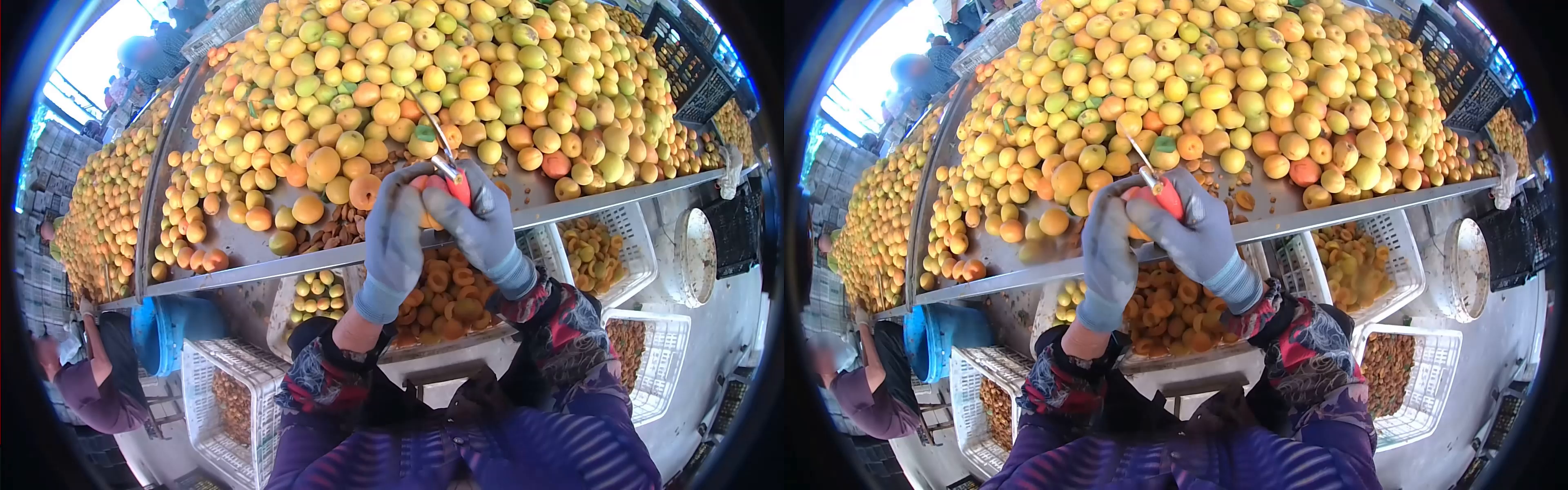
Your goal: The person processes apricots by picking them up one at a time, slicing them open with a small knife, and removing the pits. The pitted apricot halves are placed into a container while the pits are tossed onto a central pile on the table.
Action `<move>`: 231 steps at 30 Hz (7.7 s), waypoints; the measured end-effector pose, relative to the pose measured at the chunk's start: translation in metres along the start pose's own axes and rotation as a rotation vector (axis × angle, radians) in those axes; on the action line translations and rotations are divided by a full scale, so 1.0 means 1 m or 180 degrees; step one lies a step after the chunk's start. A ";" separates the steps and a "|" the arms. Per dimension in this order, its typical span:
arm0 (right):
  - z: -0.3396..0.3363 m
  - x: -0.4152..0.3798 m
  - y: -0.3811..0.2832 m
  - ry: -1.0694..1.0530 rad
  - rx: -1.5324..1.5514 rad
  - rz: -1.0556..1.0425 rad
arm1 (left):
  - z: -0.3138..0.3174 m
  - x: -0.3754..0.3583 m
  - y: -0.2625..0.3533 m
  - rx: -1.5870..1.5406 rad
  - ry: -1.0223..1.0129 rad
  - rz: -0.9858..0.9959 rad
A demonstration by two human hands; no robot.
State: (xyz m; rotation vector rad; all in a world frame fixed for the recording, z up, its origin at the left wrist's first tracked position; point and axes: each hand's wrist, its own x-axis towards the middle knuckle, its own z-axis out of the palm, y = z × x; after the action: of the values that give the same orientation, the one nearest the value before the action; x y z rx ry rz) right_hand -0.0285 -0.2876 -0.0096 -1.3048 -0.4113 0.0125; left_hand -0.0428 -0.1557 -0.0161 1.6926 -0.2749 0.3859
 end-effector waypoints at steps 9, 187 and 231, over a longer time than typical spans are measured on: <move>-0.030 -0.004 -0.005 0.0083 0.0143 0.0969 | -0.026 0.003 -0.019 -0.3765 -0.0578 -0.1917; 0.009 -0.005 0.005 -0.0294 -0.1131 0.0788 | -0.120 0.017 -0.019 -0.3698 0.0560 -0.0512; 0.012 -0.004 0.015 -0.0137 -0.0954 0.0955 | -0.230 0.008 -0.091 0.3760 -0.0179 -0.1012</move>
State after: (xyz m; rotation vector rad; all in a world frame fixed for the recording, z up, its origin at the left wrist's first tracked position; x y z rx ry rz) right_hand -0.0327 -0.2736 -0.0230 -1.6555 -0.2561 0.2389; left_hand -0.0213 0.0854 -0.0658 2.8510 0.2583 0.2621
